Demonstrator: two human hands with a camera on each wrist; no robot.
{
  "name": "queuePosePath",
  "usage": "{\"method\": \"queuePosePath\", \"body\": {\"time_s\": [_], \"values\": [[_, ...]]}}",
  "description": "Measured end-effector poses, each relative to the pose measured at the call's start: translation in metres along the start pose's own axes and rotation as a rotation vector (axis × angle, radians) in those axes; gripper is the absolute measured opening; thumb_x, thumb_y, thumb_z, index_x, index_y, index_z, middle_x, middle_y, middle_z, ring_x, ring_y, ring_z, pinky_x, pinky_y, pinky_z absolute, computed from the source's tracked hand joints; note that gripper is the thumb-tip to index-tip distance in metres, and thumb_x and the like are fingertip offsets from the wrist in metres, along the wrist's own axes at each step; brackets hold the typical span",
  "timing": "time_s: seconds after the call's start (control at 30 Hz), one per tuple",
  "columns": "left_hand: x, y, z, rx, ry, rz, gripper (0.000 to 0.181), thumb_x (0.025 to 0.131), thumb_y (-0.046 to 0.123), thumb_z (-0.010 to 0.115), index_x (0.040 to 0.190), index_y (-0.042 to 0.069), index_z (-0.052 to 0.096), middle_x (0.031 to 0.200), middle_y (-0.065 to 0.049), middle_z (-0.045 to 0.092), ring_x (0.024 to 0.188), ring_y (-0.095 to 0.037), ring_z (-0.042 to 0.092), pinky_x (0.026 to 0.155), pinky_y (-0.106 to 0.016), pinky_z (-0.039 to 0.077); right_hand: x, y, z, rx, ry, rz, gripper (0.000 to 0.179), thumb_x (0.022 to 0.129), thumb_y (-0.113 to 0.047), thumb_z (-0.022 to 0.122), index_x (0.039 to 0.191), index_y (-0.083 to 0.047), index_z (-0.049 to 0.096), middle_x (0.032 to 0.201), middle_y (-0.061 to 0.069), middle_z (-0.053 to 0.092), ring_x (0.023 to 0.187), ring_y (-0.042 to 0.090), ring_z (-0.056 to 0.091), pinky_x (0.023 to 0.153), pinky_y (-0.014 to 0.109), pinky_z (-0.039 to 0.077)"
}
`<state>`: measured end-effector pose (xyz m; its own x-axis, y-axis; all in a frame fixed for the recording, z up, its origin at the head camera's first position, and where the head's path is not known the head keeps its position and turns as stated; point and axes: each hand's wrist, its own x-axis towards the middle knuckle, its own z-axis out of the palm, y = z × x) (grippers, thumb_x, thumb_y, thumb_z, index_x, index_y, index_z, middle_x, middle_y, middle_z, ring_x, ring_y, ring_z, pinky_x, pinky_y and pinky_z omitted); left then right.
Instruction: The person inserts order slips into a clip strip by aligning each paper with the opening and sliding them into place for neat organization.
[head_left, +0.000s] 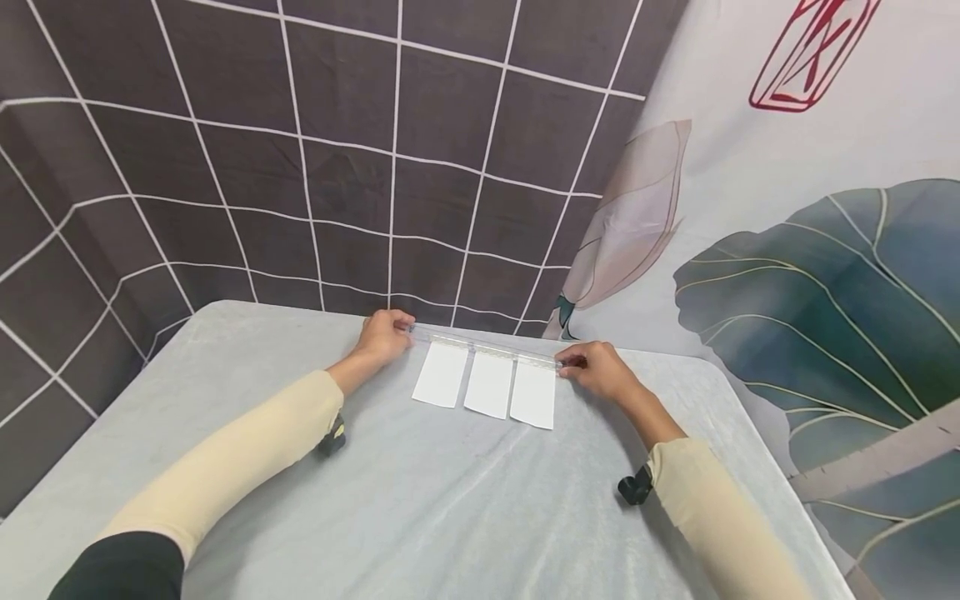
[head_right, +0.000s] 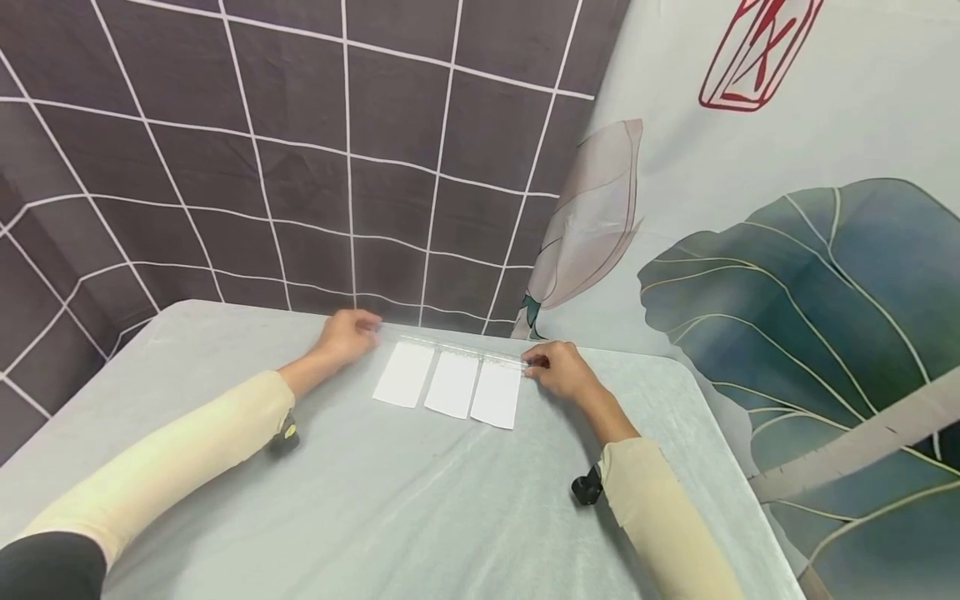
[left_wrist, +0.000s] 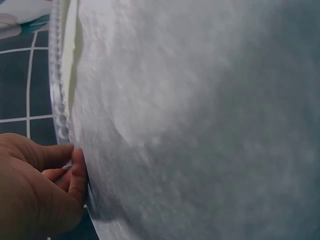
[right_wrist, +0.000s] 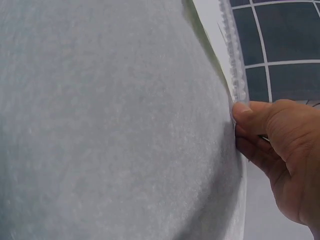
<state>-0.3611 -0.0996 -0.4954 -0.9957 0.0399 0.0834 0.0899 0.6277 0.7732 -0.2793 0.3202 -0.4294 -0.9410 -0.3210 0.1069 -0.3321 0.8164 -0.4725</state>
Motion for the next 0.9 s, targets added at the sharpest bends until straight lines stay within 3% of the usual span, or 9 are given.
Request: {"method": "queuePosePath", "body": {"time_s": [0.2,0.33,0.53,0.63,0.9], "values": [[0.001,0.0,-0.001,0.032,-0.007,0.014,0.038,0.091,0.004,0.081,0.128,0.005,0.083,0.126,-0.019,0.083,0.125,-0.041,0.074,0.114,-0.052,0.06,0.002,-0.002,0.0,-0.033,-0.012,-0.002,0.019,0.102,-0.004,0.081,0.119,0.003,0.084,0.107,0.019,0.084,0.101,0.032,0.078,0.094,0.052,0.068],[0.002,0.001,-0.001,0.041,0.008,0.024,0.032,0.089,0.003,0.083,0.121,0.006,0.084,0.117,-0.016,0.083,0.121,-0.039,0.069,0.109,-0.051,0.059,0.004,-0.004,0.001,-0.053,-0.022,-0.011,0.017,0.101,-0.002,0.081,0.117,0.003,0.083,0.101,0.016,0.082,0.094,0.027,0.074,0.087,0.047,0.067],[0.003,-0.003,-0.005,0.038,0.014,0.035,0.028,0.087,0.002,0.089,0.114,0.006,0.086,0.108,-0.013,0.084,0.105,-0.031,0.077,0.095,-0.041,0.067,0.011,-0.004,0.001,-0.073,-0.051,-0.019,0.015,0.102,0.0,0.079,0.117,0.004,0.082,0.097,0.015,0.08,0.088,0.024,0.07,0.081,0.042,0.064],[0.002,-0.006,-0.007,0.047,0.004,0.042,0.026,0.087,0.005,0.091,0.112,0.007,0.086,0.104,-0.011,0.084,0.098,-0.027,0.079,0.09,-0.038,0.068,0.017,-0.002,-0.001,-0.072,-0.052,-0.026,0.015,0.102,0.002,0.078,0.115,0.005,0.082,0.098,0.017,0.08,0.09,0.026,0.072,0.084,0.046,0.066],[-0.002,-0.013,-0.012,0.034,-0.023,0.03,0.025,0.085,0.009,0.093,0.108,0.009,0.086,0.101,-0.007,0.085,0.099,-0.025,0.077,0.093,-0.037,0.063,0.031,-0.001,-0.002,-0.044,-0.069,0.007,0.016,0.102,0.003,0.077,0.117,0.007,0.081,0.108,0.022,0.082,0.104,0.037,0.078,0.099,0.056,0.068]]}}
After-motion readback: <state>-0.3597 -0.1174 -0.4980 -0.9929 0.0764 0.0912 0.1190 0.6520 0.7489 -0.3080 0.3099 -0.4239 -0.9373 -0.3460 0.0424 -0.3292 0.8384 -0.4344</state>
